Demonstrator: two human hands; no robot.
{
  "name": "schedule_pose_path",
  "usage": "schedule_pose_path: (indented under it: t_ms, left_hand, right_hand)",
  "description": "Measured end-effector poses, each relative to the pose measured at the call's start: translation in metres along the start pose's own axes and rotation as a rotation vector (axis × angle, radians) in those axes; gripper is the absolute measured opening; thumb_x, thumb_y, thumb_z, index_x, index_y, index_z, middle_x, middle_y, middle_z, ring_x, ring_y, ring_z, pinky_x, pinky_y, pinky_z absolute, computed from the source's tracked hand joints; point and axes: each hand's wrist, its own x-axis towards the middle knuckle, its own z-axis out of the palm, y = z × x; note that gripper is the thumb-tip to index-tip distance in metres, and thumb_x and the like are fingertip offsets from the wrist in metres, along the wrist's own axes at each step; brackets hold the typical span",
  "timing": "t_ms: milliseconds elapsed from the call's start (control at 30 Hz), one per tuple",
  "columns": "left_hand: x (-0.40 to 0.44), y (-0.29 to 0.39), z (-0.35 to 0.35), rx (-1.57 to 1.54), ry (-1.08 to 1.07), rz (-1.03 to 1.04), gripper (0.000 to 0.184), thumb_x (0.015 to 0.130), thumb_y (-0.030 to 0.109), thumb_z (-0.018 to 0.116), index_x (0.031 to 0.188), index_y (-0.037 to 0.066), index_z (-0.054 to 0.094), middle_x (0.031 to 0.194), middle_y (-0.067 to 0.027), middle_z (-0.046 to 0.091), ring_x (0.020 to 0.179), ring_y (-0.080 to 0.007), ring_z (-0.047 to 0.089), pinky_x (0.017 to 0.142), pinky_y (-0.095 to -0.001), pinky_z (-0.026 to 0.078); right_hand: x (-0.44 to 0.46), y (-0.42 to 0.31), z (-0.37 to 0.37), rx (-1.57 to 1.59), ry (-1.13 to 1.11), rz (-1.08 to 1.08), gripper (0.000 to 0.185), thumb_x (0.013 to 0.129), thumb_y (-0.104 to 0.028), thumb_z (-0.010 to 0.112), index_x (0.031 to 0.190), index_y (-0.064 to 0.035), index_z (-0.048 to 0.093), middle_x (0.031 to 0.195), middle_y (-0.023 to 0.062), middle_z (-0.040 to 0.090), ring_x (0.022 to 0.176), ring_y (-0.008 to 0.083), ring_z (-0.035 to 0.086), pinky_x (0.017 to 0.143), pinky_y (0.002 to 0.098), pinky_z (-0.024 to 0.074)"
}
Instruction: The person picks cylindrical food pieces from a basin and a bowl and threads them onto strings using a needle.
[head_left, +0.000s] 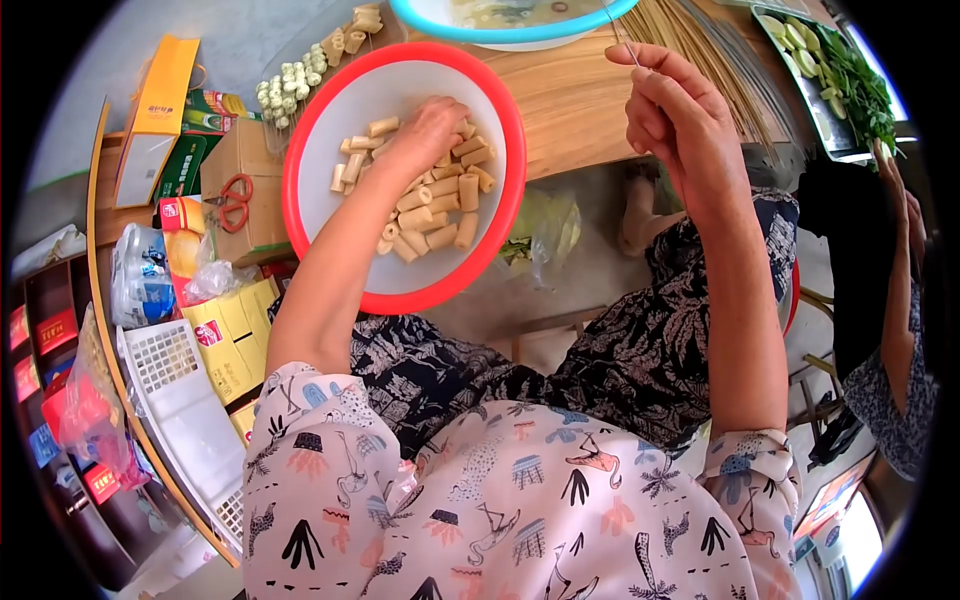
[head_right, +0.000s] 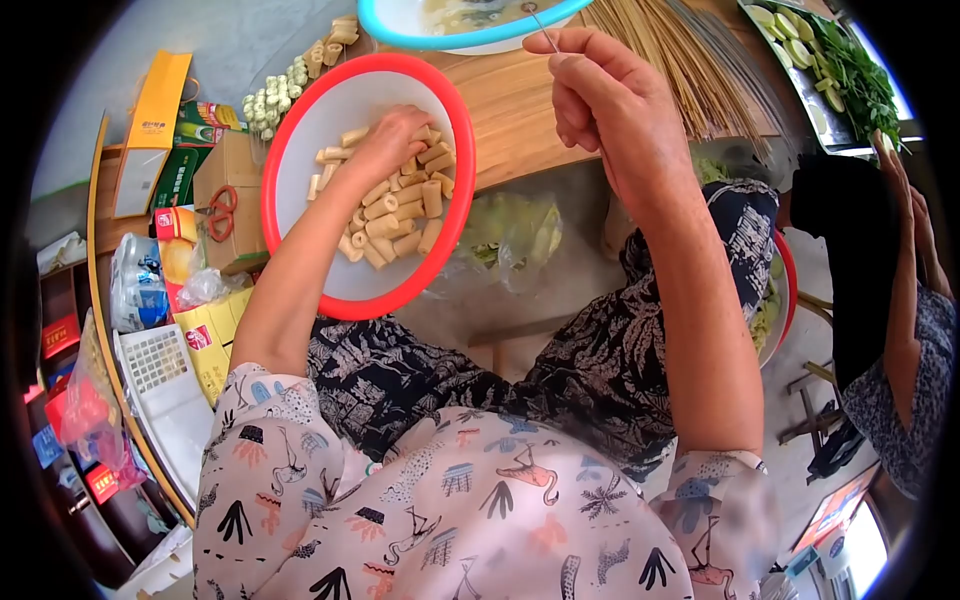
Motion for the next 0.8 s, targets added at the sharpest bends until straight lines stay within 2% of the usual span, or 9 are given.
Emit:
schedule_pose_path:
  t_ms: [133, 200, 233, 300, 333, 467, 633, 733, 800]
  left_hand:
    - [0.006, -0.003, 0.001, 0.121, -0.034, 0.068, 0.031, 0.075, 0.006, 0.070, 0.104, 0.001, 0.061, 0.095, -0.0130, 0.061, 0.091, -0.0282, 0.060, 0.077, -0.0382, 0.049]
    - [0.009, 0.006, -0.014, -0.358, -0.087, -0.489, 0.024, 0.082, 0.013, 0.067, 0.102, 0.002, 0.061, 0.091, -0.0084, 0.061, 0.079, -0.0204, 0.061, 0.065, -0.0338, 0.050]
    - [0.009, 0.001, -0.016, -0.350, -0.086, -0.481, 0.024, 0.082, 0.013, 0.067, 0.102, 0.002, 0.061, 0.091, -0.0084, 0.061, 0.079, -0.0204, 0.061, 0.065, -0.0338, 0.050]
    - [-0.008, -0.025, -0.018, -1.310, 0.239, -0.788, 0.028, 0.083, 0.019, 0.068, 0.106, 0.005, 0.061, 0.092, -0.0088, 0.064, 0.083, -0.0238, 0.065, 0.060, -0.0282, 0.049]
    - [-0.015, -0.031, -0.024, -1.614, 0.301, -0.760, 0.025, 0.088, 0.018, 0.064, 0.106, 0.002, 0.059, 0.091, -0.0107, 0.063, 0.088, -0.0234, 0.065, 0.064, -0.0263, 0.054]
    - [-0.016, -0.031, -0.037, -2.201, 0.589, -0.633, 0.014, 0.091, 0.009, 0.056, 0.098, -0.003, 0.056, 0.101, -0.0159, 0.061, 0.092, -0.0270, 0.064, 0.081, -0.0378, 0.058]
    - [0.043, -0.023, -0.071, -2.330, 0.620, -0.475, 0.016, 0.092, 0.016, 0.059, 0.098, 0.001, 0.055, 0.097, -0.0165, 0.059, 0.087, -0.0255, 0.060, 0.077, -0.0382, 0.055]
    - [0.086, 0.007, -0.103, -2.087, 0.546, -0.460, 0.034, 0.093, 0.041, 0.055, 0.101, 0.008, 0.054, 0.083, -0.0116, 0.053, 0.072, -0.0196, 0.053, 0.063, -0.0279, 0.047]
    - [0.115, -0.010, -0.108, -2.050, 0.459, -0.434, 0.036, 0.093, 0.043, 0.054, 0.101, 0.008, 0.053, 0.083, -0.0120, 0.054, 0.072, -0.0202, 0.053, 0.061, -0.0282, 0.047]
  right_hand:
    - [0.001, 0.005, -0.002, 0.011, -0.012, 0.008, 0.022, 0.094, -0.014, 0.049, 0.108, -0.0014, 0.061, 0.058, -0.0049, 0.041, 0.048, 0.0036, 0.034, 0.045, 0.0197, 0.0272]
    - [0.003, 0.002, -0.004, 0.012, 0.005, 0.006, 0.022, 0.094, -0.014, 0.049, 0.107, -0.0017, 0.061, 0.058, -0.0049, 0.042, 0.048, 0.0036, 0.034, 0.045, 0.0196, 0.0272]
    - [0.002, 0.000, -0.004, 0.010, 0.007, 0.007, 0.021, 0.094, -0.014, 0.049, 0.107, -0.0018, 0.061, 0.058, -0.0049, 0.042, 0.048, 0.0037, 0.034, 0.045, 0.0196, 0.0273]
    - [-0.001, -0.001, -0.002, 0.018, 0.003, 0.002, 0.021, 0.094, -0.015, 0.049, 0.106, -0.0019, 0.060, 0.058, -0.0049, 0.042, 0.048, 0.0037, 0.035, 0.045, 0.0195, 0.0274]
    - [-0.002, -0.002, -0.002, 0.020, 0.006, 0.019, 0.021, 0.094, -0.015, 0.049, 0.106, -0.0021, 0.060, 0.058, -0.0049, 0.042, 0.048, 0.0037, 0.035, 0.045, 0.0196, 0.0277]
    - [-0.001, -0.003, 0.000, 0.014, 0.005, 0.030, 0.021, 0.094, -0.015, 0.048, 0.106, -0.0024, 0.059, 0.058, -0.0049, 0.042, 0.049, 0.0038, 0.036, 0.045, 0.0197, 0.0287]
    - [-0.004, -0.009, -0.002, 0.035, 0.021, 0.053, 0.021, 0.094, -0.016, 0.049, 0.107, -0.0023, 0.059, 0.059, -0.0048, 0.042, 0.049, 0.0041, 0.037, 0.046, 0.0198, 0.0295]
    - [-0.004, -0.012, -0.005, 0.057, 0.031, 0.087, 0.021, 0.094, -0.016, 0.049, 0.108, -0.0023, 0.058, 0.060, -0.0050, 0.041, 0.050, 0.0038, 0.036, 0.046, 0.0198, 0.0291]
    - [-0.004, -0.014, -0.008, 0.070, 0.038, 0.076, 0.021, 0.094, -0.015, 0.049, 0.108, -0.0023, 0.058, 0.060, -0.0051, 0.041, 0.050, 0.0037, 0.036, 0.046, 0.0196, 0.0289]
